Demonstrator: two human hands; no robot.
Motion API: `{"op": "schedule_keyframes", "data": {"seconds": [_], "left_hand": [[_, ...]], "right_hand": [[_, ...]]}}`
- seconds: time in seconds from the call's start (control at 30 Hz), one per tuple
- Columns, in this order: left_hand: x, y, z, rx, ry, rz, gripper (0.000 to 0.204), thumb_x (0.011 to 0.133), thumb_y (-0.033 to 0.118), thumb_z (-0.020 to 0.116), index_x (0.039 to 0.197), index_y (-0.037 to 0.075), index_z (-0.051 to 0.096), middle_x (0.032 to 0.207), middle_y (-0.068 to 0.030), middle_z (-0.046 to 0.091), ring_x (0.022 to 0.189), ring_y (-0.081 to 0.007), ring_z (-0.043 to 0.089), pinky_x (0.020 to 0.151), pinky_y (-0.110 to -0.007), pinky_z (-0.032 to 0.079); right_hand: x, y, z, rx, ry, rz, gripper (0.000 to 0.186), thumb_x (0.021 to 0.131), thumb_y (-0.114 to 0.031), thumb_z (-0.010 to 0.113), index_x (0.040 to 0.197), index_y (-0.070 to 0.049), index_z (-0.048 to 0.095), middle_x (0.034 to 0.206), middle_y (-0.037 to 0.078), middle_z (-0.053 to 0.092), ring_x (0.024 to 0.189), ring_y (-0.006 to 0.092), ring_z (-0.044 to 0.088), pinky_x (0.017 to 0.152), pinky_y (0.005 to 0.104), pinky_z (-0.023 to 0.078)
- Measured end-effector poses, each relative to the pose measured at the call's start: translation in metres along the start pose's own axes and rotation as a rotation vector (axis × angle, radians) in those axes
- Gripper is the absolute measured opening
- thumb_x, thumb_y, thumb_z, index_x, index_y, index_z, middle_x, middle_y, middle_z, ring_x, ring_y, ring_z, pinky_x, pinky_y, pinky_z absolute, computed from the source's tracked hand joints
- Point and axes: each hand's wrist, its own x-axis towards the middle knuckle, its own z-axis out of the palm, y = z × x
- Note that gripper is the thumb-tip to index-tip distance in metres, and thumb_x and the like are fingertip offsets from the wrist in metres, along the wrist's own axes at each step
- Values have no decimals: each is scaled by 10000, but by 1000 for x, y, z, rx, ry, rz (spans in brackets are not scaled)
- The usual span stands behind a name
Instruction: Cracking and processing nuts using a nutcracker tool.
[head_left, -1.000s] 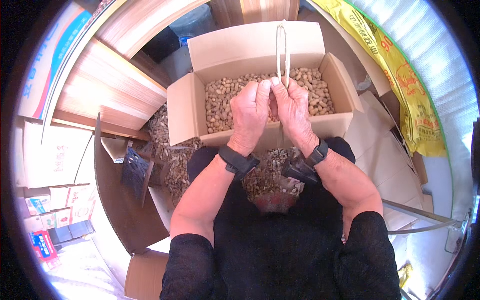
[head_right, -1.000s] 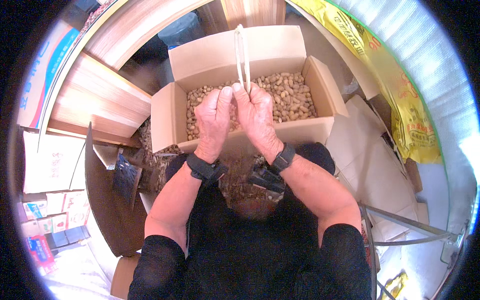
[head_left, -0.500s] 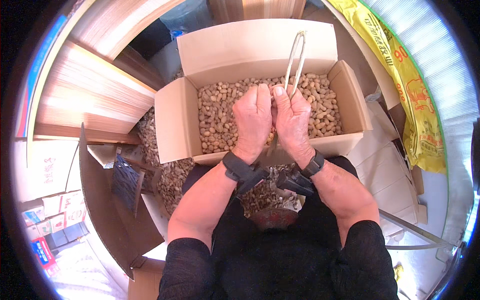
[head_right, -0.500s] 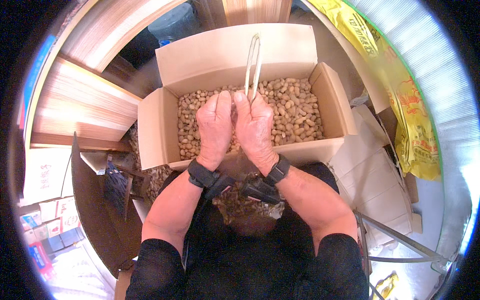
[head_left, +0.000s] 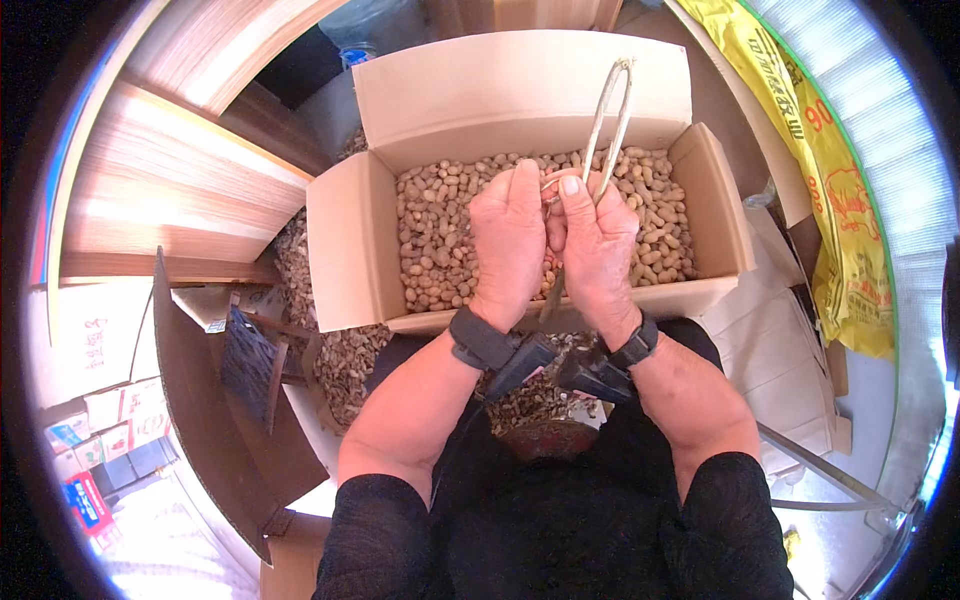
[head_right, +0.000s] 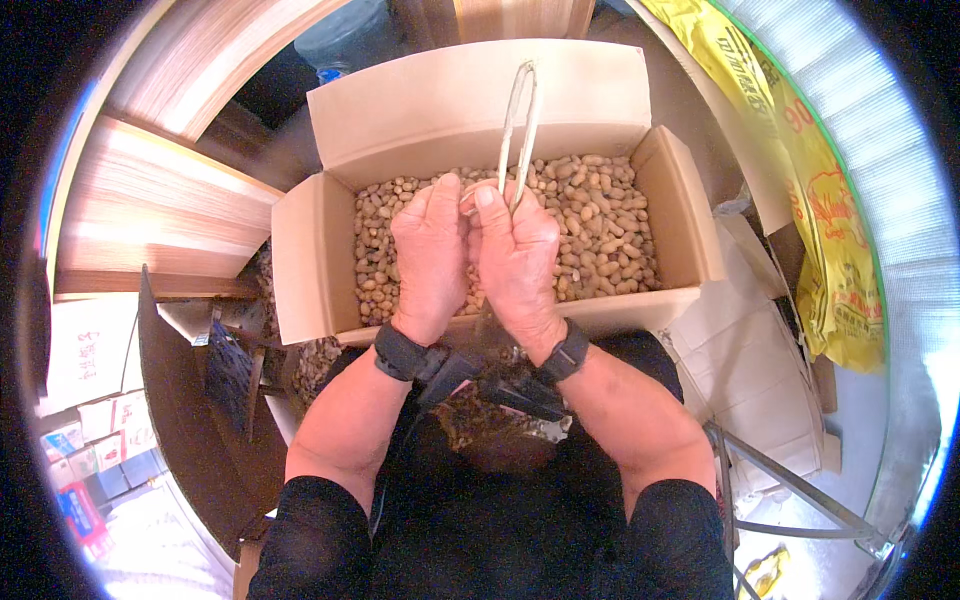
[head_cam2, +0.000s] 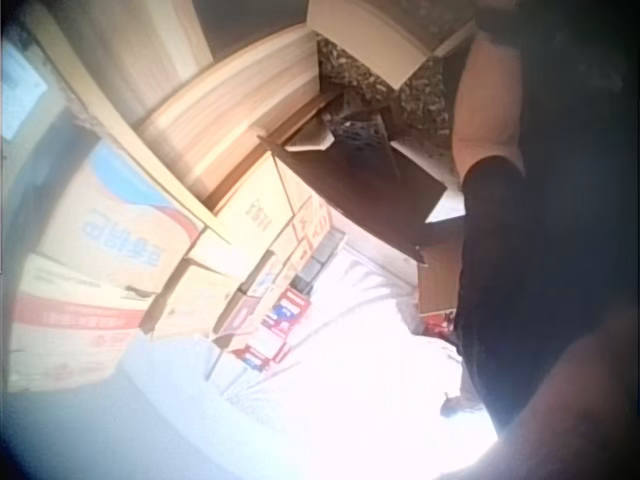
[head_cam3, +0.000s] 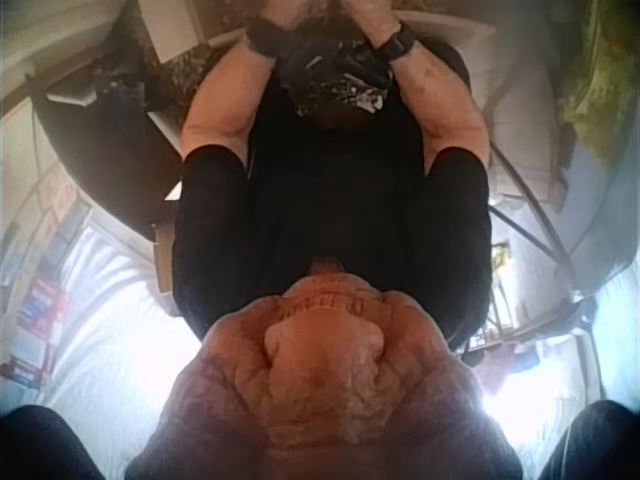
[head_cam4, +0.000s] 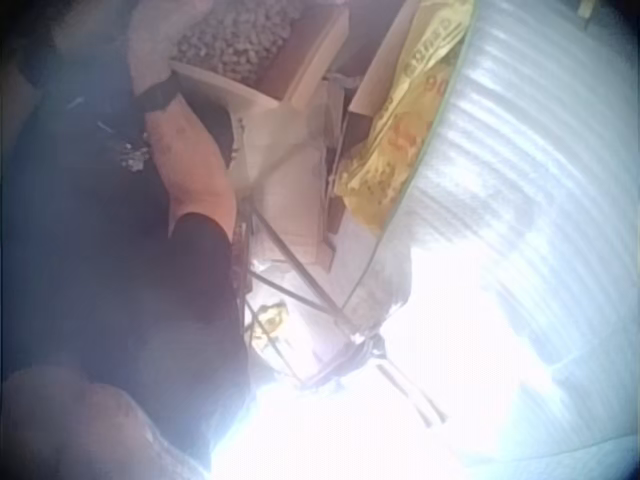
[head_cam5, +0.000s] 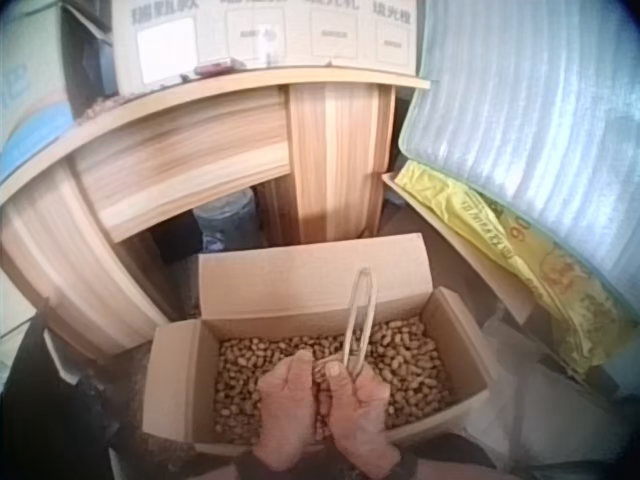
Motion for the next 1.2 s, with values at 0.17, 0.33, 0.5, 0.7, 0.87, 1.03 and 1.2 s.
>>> {"op": "schedule_keyframes", "data": {"seconds": [0.17,0.33,0.5,0.7,0.87,1.03,1.2], "left_hand": [[4,-6,-1,-15,-17,32,283,928,255,499,732,57,546,530,37,429,426,-46,368,378,-212,282],[8,-7,-3,30,9,50,298,920,258,517,728,36,569,529,38,428,440,-42,364,387,-217,284],[8,-6,-10,84,16,53,299,907,235,536,719,11,596,550,32,448,486,-35,365,422,-217,302],[5,-9,-7,7,-81,-2,247,873,247,606,759,29,627,579,27,498,435,-25,358,367,-183,239],[4,-13,-7,83,-130,85,212,843,210,643,922,14,666,643,10,562,483,-27,403,402,-163,277],[4,-7,-10,127,-159,74,209,824,181,660,944,10,668,673,12,589,510,-22,420,419,-158,289],[2,0,-5,335,-122,118,156,824,131,646,901,-2,675,698,8,616,554,-17,461,457,-166,342]], "right_hand": [[4,-4,-4,76,-12,123,223,944,-213,484,858,-34,587,615,-25,509,462,27,400,401,182,319],[8,-6,-9,119,9,130,196,931,-170,502,860,-20,606,656,0,558,457,25,421,387,179,335],[14,-6,-21,74,23,154,185,925,-155,506,878,-9,609,667,16,571,438,32,425,363,183,329],[13,-9,-23,76,23,222,181,920,-162,516,920,-15,622,710,14,579,461,40,429,375,184,301],[13,-5,-25,98,52,200,179,916,-160,520,916,-11,620,670,11,569,451,43,433,369,187,303],[11,-9,-24,135,40,247,166,907,-150,536,909,-6,618,579,-3,526,432,48,433,360,187,302],[11,-9,-27,53,-6,256,140,899,-129,536,870,-9,603,587,1,539,419,38,439,355,188,335]]}}
